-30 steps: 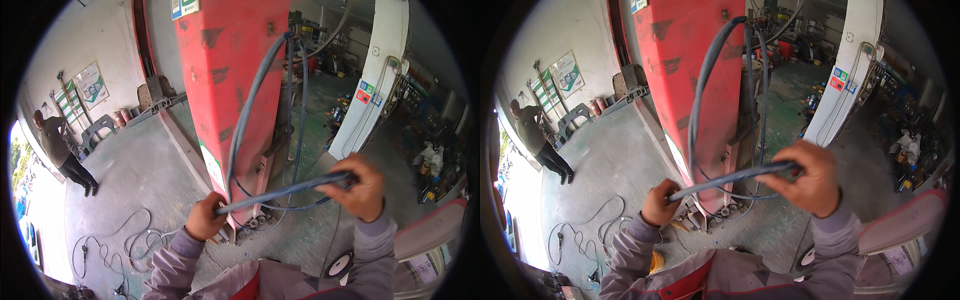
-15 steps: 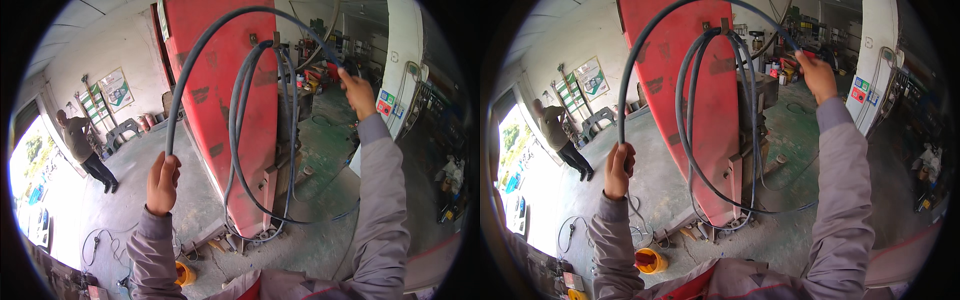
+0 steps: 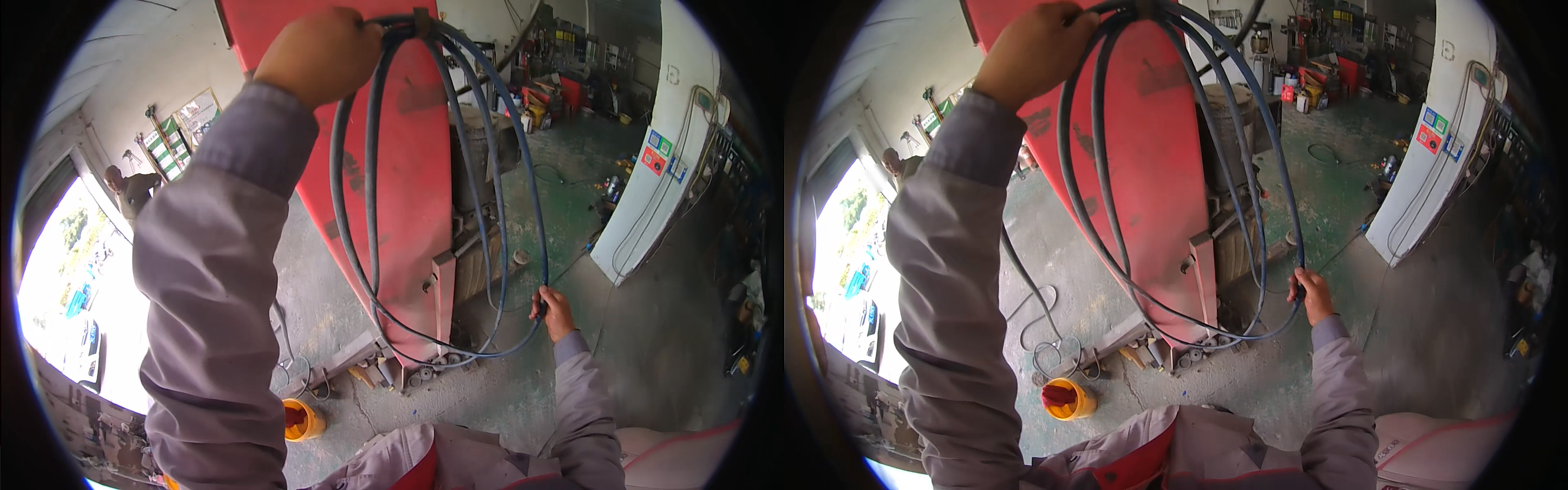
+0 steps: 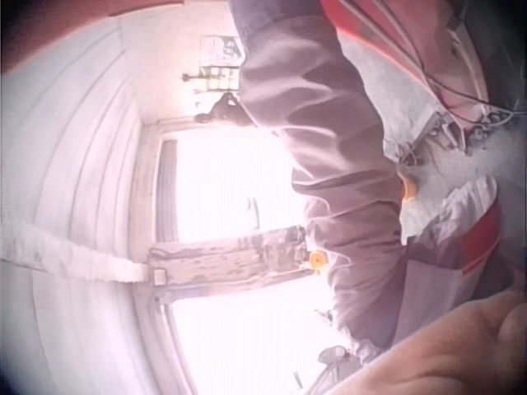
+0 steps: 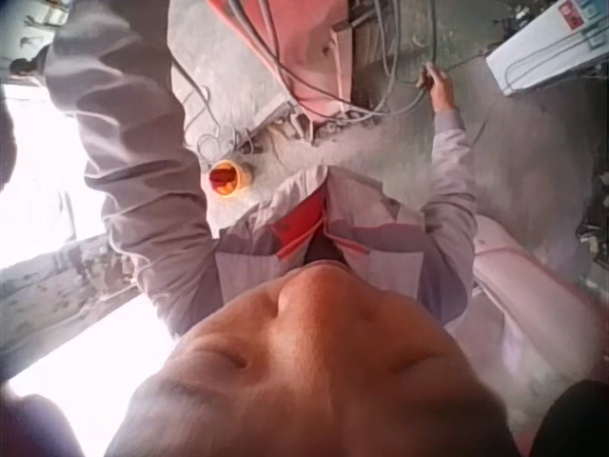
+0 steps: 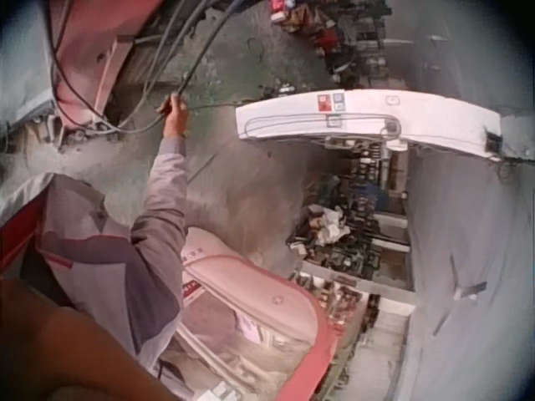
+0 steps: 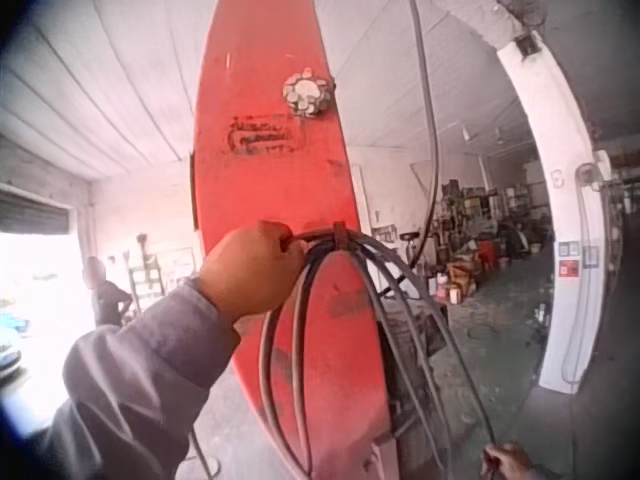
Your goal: The person coils a hose, then retrieves a cordless drill and a drill bit from a toolbox. They walk to a white car with the trunk open and use the drill to remove screws from the right tail light assembly.
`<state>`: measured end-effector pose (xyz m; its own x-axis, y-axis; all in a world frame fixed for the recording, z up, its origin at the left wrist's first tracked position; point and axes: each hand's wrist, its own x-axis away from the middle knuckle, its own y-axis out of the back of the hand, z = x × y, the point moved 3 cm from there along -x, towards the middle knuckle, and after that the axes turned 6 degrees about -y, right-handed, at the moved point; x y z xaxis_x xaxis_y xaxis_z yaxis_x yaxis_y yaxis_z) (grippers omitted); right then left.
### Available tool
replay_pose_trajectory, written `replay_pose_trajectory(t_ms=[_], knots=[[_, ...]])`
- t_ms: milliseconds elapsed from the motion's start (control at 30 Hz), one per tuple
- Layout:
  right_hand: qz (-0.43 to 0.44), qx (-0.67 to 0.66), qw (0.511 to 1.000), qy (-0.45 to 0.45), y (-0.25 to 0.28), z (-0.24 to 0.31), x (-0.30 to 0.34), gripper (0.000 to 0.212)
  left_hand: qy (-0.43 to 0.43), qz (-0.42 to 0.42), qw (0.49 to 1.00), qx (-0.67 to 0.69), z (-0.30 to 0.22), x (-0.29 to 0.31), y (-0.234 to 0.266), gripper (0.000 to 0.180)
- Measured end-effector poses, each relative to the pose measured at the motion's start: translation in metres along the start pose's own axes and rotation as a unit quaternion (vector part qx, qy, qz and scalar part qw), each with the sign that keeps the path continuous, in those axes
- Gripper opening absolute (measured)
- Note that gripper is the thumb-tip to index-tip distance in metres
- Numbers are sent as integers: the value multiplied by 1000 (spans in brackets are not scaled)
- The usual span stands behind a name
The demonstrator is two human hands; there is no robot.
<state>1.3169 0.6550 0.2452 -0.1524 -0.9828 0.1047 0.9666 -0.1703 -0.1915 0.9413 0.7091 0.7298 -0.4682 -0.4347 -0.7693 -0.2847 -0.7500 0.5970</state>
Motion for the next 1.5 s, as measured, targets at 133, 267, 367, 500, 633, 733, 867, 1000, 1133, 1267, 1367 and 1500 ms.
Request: replay_pose_trajectory(t_ms=[133, 267, 367, 500, 633, 733, 867, 1000, 1133, 1267, 1367, 1500], knots=[[39, 38, 997, 52, -24, 47, -12, 33, 23, 39, 994, -102, -36, -28, -10, 32], [77, 17, 978, 193, -71, 133, -48, 38, -70, 70, 976, -193, -54, -25, -15, 32], [-53, 130, 965, 222, -84, 151, -59, 39, -31, 7, 990, -136, -52, -7, -15, 29], [-139, 302, 875, 352, -75, 104, -42, 44, 66, -32, 992, 104, -28, 43, -9, 36], [-106, 266, 922, 261, -31, 19, -52, 41, 184, -11, 946, 267, 3, 112, -19, 32], [-145, 274, 933, 184, 17, -53, -47, 42, 207, -22, 924, 321, 11, 193, -36, 37], [-186, 413, 888, 75, 77, -151, -5, 51, 311, 78, 883, 342, 31, 325, -73, 14], [-239, 423, 874, 33, 107, -210, 11, 60, 489, 84, 745, 446, 47, 489, -131, 17], [-203, 362, 904, -104, 125, -226, -37, 65, 590, 137, 673, 424, 23, 637, -172, 37], [-162, 546, 811, -132, 104, -195, -81, 73, 614, 201, 697, 311, -1, 689, -183, 42], [-271, 561, 779, -78, 29, -121, -59, 65, 559, 201, 779, 203, -19, 670, -169, 49], [-114, 326, 843, 412, -160, 13, 61, 44, 483, 304, 789, 229, -40, 639, -139, 43]])
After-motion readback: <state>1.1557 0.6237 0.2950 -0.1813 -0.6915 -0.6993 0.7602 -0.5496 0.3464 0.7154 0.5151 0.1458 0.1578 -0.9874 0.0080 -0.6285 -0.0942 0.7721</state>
